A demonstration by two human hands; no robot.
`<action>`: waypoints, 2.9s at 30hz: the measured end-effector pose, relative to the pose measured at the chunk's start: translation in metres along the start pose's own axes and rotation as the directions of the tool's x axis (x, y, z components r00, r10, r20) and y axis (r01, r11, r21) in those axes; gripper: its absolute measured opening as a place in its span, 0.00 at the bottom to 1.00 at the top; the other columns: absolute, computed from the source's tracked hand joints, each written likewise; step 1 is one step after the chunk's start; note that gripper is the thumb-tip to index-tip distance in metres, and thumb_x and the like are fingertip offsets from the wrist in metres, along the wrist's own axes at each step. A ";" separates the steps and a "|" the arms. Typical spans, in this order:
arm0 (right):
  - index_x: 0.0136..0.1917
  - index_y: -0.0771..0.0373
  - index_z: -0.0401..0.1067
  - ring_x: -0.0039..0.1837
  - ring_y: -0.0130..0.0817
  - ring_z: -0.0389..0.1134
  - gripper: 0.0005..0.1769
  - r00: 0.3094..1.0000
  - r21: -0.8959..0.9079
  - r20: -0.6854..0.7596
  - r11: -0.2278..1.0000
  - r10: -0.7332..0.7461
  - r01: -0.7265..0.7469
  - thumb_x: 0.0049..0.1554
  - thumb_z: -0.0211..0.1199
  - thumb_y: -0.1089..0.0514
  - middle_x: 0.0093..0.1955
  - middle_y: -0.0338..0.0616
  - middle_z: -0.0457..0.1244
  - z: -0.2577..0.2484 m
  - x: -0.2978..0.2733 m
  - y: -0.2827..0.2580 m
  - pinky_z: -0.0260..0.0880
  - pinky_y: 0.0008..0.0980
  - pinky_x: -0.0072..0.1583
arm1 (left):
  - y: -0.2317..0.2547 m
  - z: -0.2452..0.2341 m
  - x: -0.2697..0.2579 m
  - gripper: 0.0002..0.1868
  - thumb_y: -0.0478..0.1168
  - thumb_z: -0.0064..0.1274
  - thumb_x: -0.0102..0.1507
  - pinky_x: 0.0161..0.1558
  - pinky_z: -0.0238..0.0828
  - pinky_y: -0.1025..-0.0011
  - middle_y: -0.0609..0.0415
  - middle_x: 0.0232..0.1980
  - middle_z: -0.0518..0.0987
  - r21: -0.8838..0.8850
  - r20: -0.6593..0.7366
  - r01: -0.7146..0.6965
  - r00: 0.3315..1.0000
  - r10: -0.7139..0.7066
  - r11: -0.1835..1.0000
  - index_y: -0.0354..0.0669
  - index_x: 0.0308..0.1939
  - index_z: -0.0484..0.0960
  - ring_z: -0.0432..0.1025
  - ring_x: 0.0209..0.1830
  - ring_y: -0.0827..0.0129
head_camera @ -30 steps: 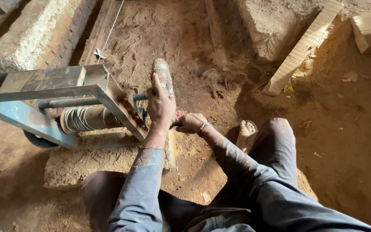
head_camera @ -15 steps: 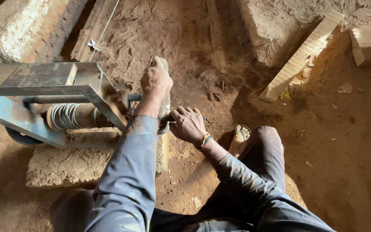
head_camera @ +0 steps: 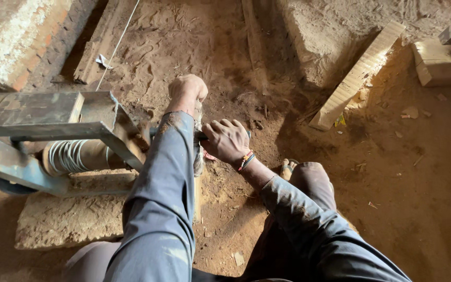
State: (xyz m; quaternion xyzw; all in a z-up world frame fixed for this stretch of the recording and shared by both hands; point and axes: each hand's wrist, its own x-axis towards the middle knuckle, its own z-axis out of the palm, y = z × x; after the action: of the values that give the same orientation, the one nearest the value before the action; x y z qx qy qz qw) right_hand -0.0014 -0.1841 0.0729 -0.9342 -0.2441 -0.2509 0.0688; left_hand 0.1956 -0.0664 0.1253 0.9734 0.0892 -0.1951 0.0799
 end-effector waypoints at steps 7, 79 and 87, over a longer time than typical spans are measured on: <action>0.54 0.52 0.70 0.40 0.33 0.68 0.18 0.991 -0.076 0.121 0.996 0.058 -0.049 0.64 0.55 0.38 0.43 0.39 0.69 0.022 0.043 0.031 0.68 0.39 0.48 | 0.007 0.003 0.030 0.14 0.38 0.47 0.71 0.39 0.77 0.67 0.46 0.45 0.87 -0.295 -0.293 -0.130 0.955 0.040 0.947 0.38 0.47 0.88 0.79 0.39 0.68; 0.51 0.50 0.81 0.49 0.41 0.74 0.28 0.560 -0.023 0.793 0.931 0.239 -0.366 0.53 0.62 0.28 0.46 0.40 0.73 0.147 -0.034 0.005 0.74 0.41 0.50 | -0.122 0.129 -0.152 0.53 0.44 0.61 0.66 0.61 0.77 0.48 0.18 0.77 0.57 -0.160 -0.748 -0.673 0.560 0.357 0.722 0.32 0.81 0.38 0.67 0.70 0.32; 0.52 0.49 0.82 0.47 0.38 0.74 0.27 0.648 0.100 0.753 0.954 0.114 -0.284 0.52 0.64 0.29 0.44 0.39 0.72 0.100 -0.044 -0.009 0.74 0.41 0.49 | -0.105 0.126 -0.169 0.53 0.45 0.64 0.64 0.41 0.84 0.55 0.26 0.67 0.66 -0.119 -0.777 -0.601 0.552 0.302 0.790 0.46 0.82 0.42 0.75 0.57 0.40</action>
State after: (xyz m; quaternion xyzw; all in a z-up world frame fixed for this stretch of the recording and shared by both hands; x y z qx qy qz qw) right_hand 0.0051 -0.1695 -0.0357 -0.9636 -0.1714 0.1850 0.0891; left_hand -0.0258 -0.0121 0.0650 0.9225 -0.1104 0.2535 0.2693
